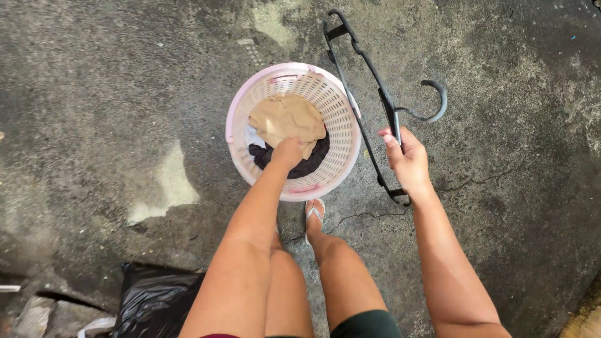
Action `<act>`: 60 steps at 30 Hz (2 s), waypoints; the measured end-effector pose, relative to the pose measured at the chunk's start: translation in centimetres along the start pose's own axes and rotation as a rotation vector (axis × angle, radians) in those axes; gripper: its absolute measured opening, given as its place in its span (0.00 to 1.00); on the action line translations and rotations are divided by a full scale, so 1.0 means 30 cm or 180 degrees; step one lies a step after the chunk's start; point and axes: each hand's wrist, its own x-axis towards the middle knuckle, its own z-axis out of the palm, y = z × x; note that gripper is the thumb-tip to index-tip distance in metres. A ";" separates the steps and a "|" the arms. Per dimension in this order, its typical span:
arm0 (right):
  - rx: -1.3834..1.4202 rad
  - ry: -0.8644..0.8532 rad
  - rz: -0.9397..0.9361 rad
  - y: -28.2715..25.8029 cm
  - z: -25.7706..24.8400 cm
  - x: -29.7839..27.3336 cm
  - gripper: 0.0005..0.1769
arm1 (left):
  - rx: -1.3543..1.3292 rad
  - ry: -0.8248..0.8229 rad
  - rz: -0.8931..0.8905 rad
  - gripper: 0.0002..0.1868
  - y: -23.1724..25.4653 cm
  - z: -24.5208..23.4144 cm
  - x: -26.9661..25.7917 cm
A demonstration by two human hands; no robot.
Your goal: Hanging laundry items on a clothesline using plastic hangers.
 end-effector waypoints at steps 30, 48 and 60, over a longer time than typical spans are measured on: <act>-0.0413 -0.0640 -0.0767 -0.353 0.161 0.091 0.14 | -0.0146 0.0322 0.1468 0.30 1.003 -1.109 -0.609; -0.1254 -0.0607 -0.2098 -1.188 -0.174 -0.152 0.10 | 0.0031 0.1415 0.2325 0.18 1.201 -1.414 -1.020; -0.1813 0.0136 -0.2400 -1.202 -0.641 -0.537 0.13 | 0.2013 0.3111 0.2555 0.09 1.381 -1.549 -0.951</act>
